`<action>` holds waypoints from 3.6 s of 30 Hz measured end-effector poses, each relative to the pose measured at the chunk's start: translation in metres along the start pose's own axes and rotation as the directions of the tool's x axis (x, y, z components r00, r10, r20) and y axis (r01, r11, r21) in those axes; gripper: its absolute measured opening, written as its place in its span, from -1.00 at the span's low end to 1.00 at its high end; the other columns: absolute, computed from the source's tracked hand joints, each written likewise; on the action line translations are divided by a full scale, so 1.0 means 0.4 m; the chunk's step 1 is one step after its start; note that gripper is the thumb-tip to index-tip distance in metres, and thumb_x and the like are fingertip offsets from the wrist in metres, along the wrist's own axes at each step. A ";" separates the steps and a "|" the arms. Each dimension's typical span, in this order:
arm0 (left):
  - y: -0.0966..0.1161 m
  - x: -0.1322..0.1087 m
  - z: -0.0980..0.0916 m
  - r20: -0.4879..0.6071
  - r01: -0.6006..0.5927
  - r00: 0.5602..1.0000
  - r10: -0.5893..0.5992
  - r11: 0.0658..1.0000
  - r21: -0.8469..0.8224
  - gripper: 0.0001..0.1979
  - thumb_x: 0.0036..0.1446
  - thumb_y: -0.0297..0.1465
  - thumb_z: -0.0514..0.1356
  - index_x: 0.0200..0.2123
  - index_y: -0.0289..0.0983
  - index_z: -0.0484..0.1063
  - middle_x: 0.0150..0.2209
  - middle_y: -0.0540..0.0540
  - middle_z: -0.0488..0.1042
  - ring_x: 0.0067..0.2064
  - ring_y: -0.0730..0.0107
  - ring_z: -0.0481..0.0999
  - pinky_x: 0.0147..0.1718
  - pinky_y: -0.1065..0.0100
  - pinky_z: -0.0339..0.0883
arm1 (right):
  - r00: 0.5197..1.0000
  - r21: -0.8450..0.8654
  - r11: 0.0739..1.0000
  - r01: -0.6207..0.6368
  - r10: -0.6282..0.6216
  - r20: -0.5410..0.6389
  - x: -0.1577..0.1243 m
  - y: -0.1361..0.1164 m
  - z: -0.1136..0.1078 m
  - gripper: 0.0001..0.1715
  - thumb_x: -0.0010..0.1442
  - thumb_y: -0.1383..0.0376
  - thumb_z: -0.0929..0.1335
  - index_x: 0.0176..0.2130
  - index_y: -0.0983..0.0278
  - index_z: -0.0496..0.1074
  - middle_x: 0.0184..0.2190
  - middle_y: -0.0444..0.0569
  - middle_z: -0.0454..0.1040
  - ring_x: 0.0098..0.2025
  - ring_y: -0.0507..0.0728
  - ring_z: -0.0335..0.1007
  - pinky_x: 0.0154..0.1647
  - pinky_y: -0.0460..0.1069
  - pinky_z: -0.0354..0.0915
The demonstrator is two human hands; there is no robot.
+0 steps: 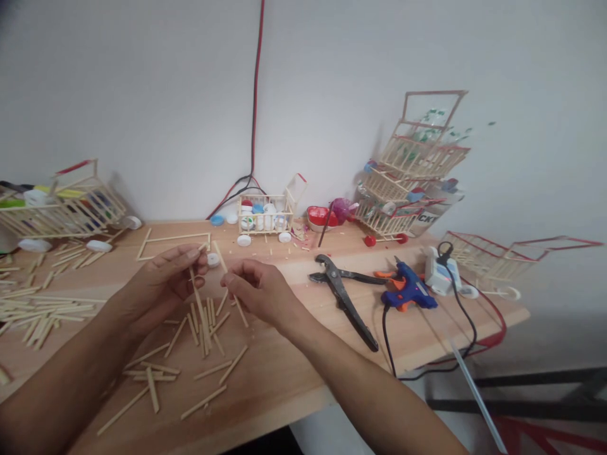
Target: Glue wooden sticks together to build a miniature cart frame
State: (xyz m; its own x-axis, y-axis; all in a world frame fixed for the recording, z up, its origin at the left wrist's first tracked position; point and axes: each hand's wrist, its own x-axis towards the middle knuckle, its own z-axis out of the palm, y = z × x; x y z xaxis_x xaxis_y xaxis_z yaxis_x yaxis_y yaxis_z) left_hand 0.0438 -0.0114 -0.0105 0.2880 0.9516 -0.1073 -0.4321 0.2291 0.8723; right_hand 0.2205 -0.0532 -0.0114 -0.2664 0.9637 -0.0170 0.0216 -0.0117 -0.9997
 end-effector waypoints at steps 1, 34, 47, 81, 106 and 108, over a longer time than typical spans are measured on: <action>-0.001 0.000 0.000 0.001 -0.002 1.000 0.002 1.000 -0.001 -0.84 -0.08 -0.43 0.35 -0.37 -0.33 0.51 -0.46 -0.01 0.46 -0.48 0.55 0.42 -0.53 0.54 0.37 | 1.000 0.018 1.000 -0.010 0.010 0.007 -0.001 -0.001 0.001 -0.72 0.14 0.10 0.34 -0.39 0.27 0.34 -0.60 -0.24 0.21 -0.64 -0.10 -0.01 -0.66 -0.15 -0.11; -0.007 -0.001 0.004 -0.081 -0.060 0.994 0.068 0.994 0.091 -0.80 -0.13 -0.39 0.37 -0.38 -0.33 0.53 -0.47 -0.03 0.51 -0.47 0.52 0.45 -0.50 0.51 0.34 | 0.992 -0.202 0.972 0.118 -0.123 -0.014 0.015 0.009 -0.015 -0.73 0.15 0.13 0.33 -0.41 0.29 0.35 -0.53 -0.17 0.30 -0.51 -0.05 0.13 -0.53 -0.14 0.07; -0.009 -0.012 0.014 -0.142 -0.205 0.959 0.245 0.946 0.251 -0.77 -0.16 -0.37 0.39 -0.36 -0.30 0.56 -0.46 -0.06 0.54 -0.45 0.47 0.48 -0.44 0.45 0.39 | 0.966 -0.448 0.868 0.215 -0.258 -0.036 0.005 0.009 -0.012 -0.81 0.21 0.20 0.29 -0.26 0.25 0.41 -0.48 -0.16 0.38 -0.51 -0.04 0.16 -0.50 -0.12 0.04; -0.013 -0.022 0.029 -0.186 -0.275 0.891 0.415 0.817 0.507 -0.77 -0.08 -0.30 0.33 -0.35 -0.31 0.54 -0.49 0.00 0.51 -0.51 0.49 0.48 -0.46 0.44 0.43 | 0.956 -0.499 0.832 0.242 -0.294 -0.025 0.003 0.024 0.005 -0.86 0.24 0.25 0.26 -0.27 0.26 0.37 -0.50 -0.19 0.36 -0.51 -0.07 0.19 -0.50 -0.16 0.08; -0.014 -0.021 0.030 -0.218 -0.253 0.894 0.392 0.842 0.477 -0.78 -0.13 -0.30 0.35 -0.40 -0.31 0.53 -0.50 -0.02 0.52 -0.50 0.45 0.48 -0.50 0.42 0.44 | 0.955 -0.518 0.818 0.250 -0.295 -0.006 0.006 0.032 0.008 -0.86 0.23 0.26 0.25 -0.26 0.26 0.35 -0.51 -0.18 0.37 -0.52 -0.05 0.19 -0.49 -0.15 0.10; -0.014 -0.021 0.029 -0.214 -0.252 0.895 0.390 0.840 0.480 -0.78 -0.13 -0.29 0.35 -0.40 -0.31 0.53 -0.49 -0.02 0.52 -0.50 0.45 0.48 -0.50 0.42 0.43 | 0.955 -0.523 0.815 0.249 -0.295 -0.006 0.006 0.031 0.009 -0.86 0.23 0.26 0.25 -0.26 0.26 0.35 -0.52 -0.18 0.37 -0.52 -0.05 0.20 -0.49 -0.15 0.11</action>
State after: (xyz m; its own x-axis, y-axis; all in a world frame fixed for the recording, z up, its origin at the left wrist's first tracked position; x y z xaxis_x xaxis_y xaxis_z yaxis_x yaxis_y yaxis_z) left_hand 0.0540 -0.0229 -0.0090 -0.0940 0.9854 0.1423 -0.0251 -0.1452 0.9891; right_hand 0.2168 -0.0518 -0.0239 -0.2547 0.9259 0.2791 0.4551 0.3694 -0.8102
